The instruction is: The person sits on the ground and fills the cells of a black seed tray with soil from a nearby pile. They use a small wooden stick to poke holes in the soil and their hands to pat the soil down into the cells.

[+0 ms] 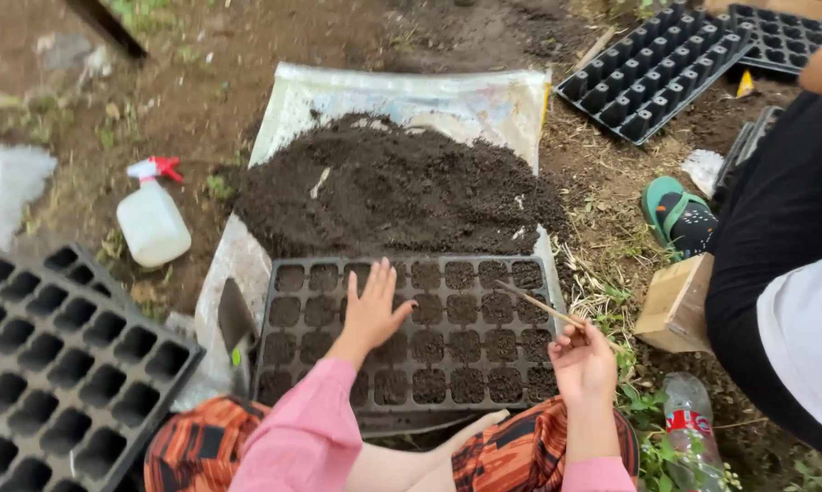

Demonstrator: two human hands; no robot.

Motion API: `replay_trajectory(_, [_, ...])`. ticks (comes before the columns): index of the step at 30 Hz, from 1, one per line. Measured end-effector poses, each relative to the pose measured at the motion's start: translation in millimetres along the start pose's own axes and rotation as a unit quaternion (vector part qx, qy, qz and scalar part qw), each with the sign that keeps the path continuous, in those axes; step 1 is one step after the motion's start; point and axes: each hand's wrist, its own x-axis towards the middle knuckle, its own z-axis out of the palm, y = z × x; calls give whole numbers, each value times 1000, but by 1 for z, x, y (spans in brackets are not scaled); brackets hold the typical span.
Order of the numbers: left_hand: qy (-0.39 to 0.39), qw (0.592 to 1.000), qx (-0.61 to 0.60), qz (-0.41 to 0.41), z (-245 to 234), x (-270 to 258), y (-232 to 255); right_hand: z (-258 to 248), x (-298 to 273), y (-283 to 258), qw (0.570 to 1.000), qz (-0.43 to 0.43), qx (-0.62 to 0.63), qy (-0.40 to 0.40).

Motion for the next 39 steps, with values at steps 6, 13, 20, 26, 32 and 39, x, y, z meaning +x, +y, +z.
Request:
replay_trajectory(6, [-12, 1000, 17, 20, 13, 22, 14, -53, 18, 21, 984, 102, 72, 130])
replay_trajectory(13, [-41, 999, -3, -2, 2, 24, 19, -114, 65, 60, 987, 99, 68, 103])
replay_trajectory(20, [-40, 998, 37, -10, 12, 34, 12, -83, 71, 57, 990, 94, 27, 98])
replay_trajectory(26, [40, 997, -43, -50, 27, 33, 6, -103, 60, 58, 986, 101, 4, 134])
replay_trajectory(32, [-30, 999, -7, -40, 25, 32, 3, -94, 63, 56, 987, 96, -15, 125])
replay_trajectory(39, [-20, 999, -8, -41, 11, 31, 14, -98, 68, 54, 988, 92, -30, 124])
